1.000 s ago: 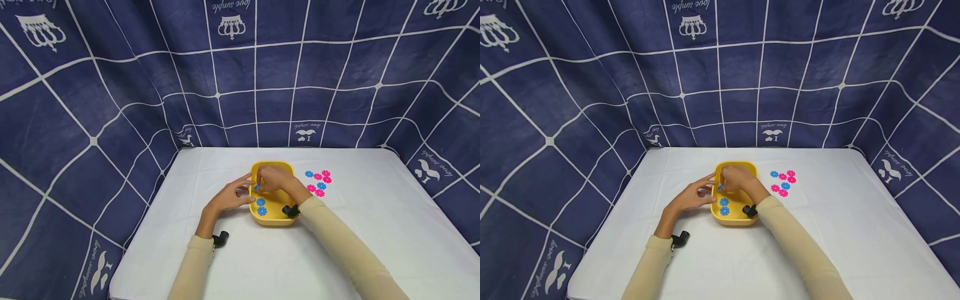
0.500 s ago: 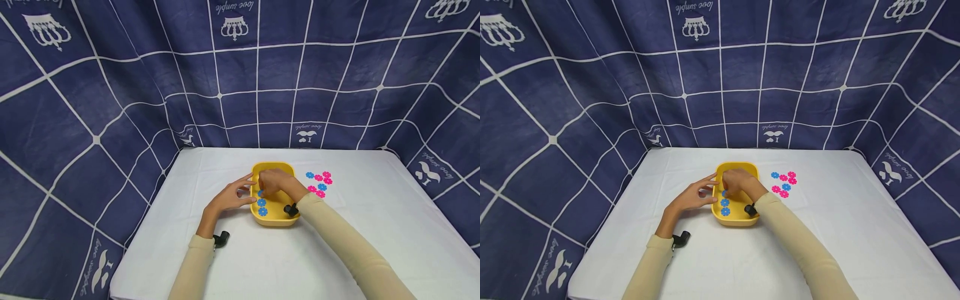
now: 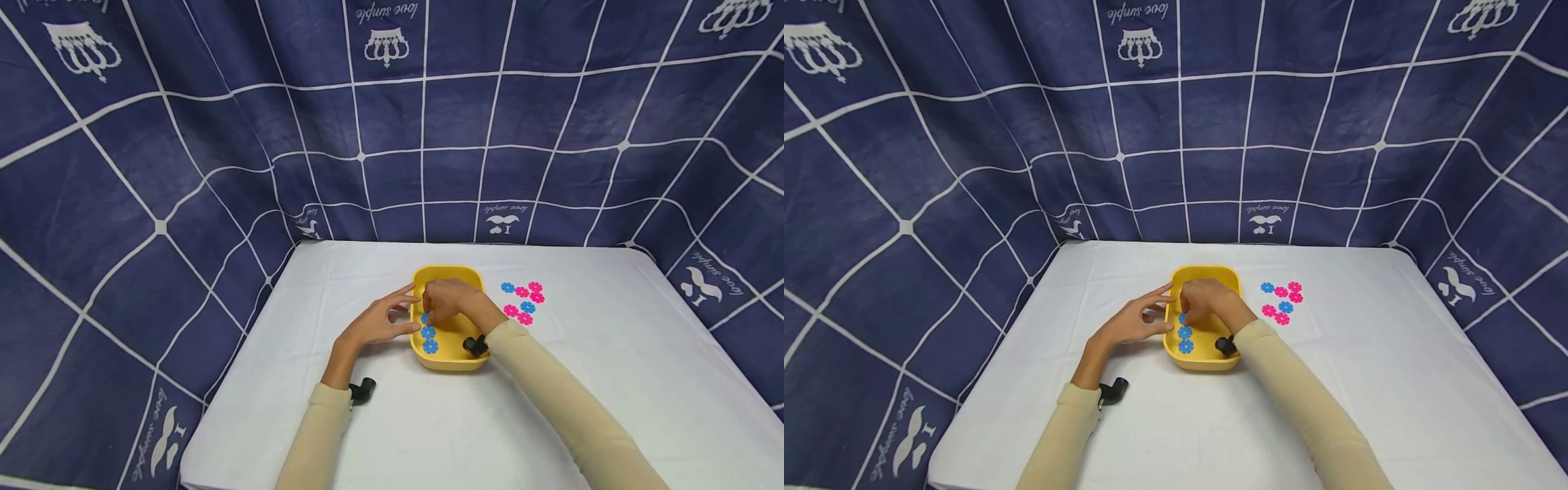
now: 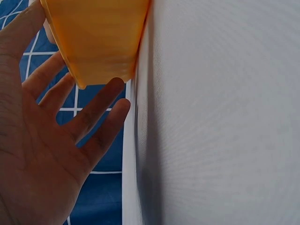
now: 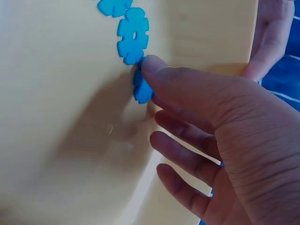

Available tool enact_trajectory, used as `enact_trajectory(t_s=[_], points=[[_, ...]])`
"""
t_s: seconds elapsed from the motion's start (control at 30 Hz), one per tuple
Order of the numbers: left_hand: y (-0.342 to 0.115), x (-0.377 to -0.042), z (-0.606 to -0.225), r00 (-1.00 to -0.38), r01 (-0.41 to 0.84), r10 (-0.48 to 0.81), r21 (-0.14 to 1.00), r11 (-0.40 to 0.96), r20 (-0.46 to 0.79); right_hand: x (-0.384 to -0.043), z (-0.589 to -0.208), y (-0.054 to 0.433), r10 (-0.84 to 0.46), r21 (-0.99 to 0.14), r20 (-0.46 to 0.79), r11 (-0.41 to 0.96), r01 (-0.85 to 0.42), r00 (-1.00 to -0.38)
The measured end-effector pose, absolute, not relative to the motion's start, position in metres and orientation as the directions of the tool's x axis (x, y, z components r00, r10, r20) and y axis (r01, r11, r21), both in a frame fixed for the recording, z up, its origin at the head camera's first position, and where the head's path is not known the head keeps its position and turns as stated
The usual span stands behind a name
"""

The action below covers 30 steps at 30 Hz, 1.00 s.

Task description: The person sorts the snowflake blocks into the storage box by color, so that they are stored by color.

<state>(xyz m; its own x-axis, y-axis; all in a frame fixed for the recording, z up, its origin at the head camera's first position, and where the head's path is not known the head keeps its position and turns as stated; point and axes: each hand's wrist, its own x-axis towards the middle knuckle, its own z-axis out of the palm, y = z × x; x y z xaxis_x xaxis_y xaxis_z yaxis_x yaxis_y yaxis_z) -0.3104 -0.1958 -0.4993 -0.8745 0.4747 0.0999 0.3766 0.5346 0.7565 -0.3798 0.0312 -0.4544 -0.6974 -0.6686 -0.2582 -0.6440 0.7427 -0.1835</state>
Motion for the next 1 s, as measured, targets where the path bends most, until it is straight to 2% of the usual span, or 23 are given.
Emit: enact_trajectory(t_s=[0.7,1.0], points=[[-0.193,-0.31,-0.499,-0.878,0.372,0.469,0.756,0.538,0.098,-0.381,-0.462,0.059,-0.607,-0.507,-0.082,0.708,-0.491,-0.79],[-0.193,-0.31,-0.499,-0.88,0.365,0.466,0.755,0.544,0.09,-0.377,-0.461,0.068,-0.556,-0.582,0.031,0.665,-0.467,-0.831]])
